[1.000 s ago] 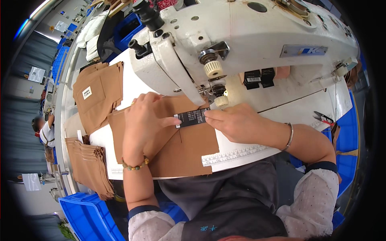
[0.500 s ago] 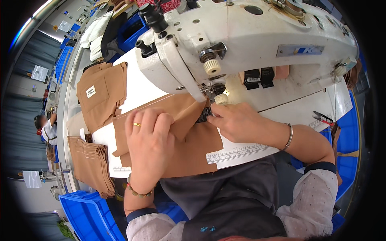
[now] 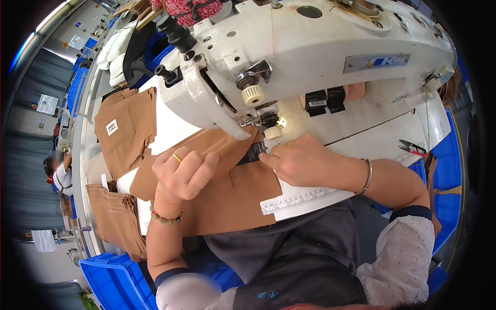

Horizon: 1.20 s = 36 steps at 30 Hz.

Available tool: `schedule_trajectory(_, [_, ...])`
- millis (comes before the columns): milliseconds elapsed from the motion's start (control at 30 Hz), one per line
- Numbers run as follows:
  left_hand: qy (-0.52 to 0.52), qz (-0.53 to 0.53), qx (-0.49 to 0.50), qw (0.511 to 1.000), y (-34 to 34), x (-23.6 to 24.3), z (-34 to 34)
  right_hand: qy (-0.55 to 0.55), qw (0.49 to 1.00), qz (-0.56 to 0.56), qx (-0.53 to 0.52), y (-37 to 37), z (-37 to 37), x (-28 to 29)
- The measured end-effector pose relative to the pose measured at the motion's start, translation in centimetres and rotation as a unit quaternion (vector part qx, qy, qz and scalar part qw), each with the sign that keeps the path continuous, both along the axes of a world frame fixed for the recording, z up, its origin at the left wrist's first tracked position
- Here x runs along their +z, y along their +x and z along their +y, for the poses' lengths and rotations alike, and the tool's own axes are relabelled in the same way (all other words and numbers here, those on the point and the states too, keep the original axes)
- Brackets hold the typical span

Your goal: Sewing small leather pockets or panels using an industrial sewing machine.

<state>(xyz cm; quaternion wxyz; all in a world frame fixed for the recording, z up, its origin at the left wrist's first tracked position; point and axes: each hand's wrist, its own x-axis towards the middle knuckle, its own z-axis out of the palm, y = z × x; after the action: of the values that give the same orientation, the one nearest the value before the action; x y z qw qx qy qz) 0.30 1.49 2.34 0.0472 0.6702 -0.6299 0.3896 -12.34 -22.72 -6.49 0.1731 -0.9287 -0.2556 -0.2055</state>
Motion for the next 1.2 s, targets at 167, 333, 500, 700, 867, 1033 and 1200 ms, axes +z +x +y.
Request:
schedule_trajectory(167, [0.164,0.239,0.171,0.942,-4.2,0.0,-0.7,-0.017,0.999,0.042,0.003,0.0,-0.3,0.3])
schedule_trajectory(333, [0.067,0.335,0.156,0.927,-7.4,-4.0,-2.1,0.020,0.998,0.058,0.006,-0.2,0.1,1.0])
schedule_trajectory(500, [0.076,0.386,0.121,0.912,-5.6,-7.0,-0.1,0.002,0.999,0.033,-0.003,-0.4,0.2,0.1])
schedule_trajectory(700, [0.140,0.365,0.131,0.911,-5.9,-5.0,-0.9,-0.001,0.999,0.043,-0.004,-0.5,0.4,0.5])
schedule_trajectory(867, [0.103,0.356,0.123,0.921,-6.3,-4.1,-3.2,-0.014,0.999,0.048,-0.005,-0.6,0.3,0.7])
schedule_trajectory(1033, [0.076,0.402,0.102,0.907,-5.7,-5.5,-2.9,-0.003,1.000,0.020,-0.008,-0.4,0.4,0.1])
schedule_trajectory(1200, [0.029,0.441,0.062,0.895,-5.4,-6.1,-3.0,-0.021,1.000,0.012,0.001,-0.5,0.2,0.2])
